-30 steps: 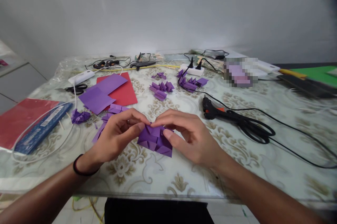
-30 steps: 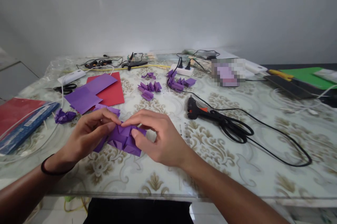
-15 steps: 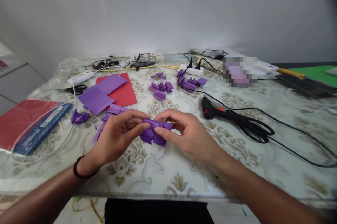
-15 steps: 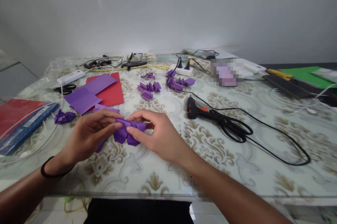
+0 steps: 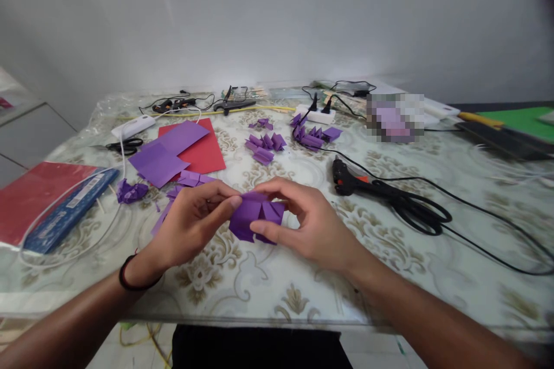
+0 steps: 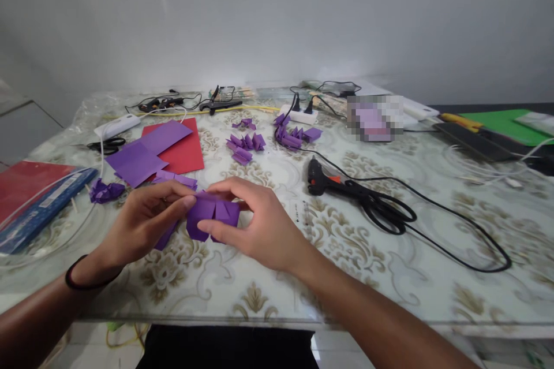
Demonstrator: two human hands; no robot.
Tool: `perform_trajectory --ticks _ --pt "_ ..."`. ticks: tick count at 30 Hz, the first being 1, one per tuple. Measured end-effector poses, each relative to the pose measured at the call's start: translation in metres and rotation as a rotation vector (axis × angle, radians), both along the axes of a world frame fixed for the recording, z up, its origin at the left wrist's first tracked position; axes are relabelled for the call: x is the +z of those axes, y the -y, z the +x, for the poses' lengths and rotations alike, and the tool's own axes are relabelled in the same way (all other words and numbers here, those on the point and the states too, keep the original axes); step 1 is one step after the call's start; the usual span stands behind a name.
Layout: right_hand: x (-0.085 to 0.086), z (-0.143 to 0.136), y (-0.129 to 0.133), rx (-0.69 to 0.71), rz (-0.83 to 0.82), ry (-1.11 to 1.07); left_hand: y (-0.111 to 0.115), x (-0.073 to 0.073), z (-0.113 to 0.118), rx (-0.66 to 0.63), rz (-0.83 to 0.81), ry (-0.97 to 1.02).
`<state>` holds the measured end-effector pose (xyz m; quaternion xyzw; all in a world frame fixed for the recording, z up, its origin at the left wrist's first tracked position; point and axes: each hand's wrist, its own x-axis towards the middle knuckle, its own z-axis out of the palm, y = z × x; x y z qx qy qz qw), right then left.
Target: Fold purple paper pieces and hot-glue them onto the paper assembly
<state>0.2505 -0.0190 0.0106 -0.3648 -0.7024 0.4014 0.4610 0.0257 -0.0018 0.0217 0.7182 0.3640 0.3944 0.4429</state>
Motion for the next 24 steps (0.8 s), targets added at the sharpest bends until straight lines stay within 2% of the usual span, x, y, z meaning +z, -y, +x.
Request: perform_trajectory --ticks 7,14,21,24 --pt "-0.0040 -0.0042 -0.0024 -0.034 -0.057 0.029 0.0040 0.0001 0.0028 -0.079 0.112 -0.211" --pt "-0.0029 -0.0032 -0.0041 0.007 -0.137 -0.003 0.0055 0.0014 0.0034 -0.138 0.151 -0.253" --pt "-0.0044 -0.0028 -0.0045 0.003 -0.203 -0.062 0.0054 -0.0009 0.0022 -0.083 0.089 -0.225" --pt "-0.0042 -0.0034 -0.0045 0.012 -0.230 -0.122 0.0045 -0.0023 0.0018 -0.006 0.074 -0.147"
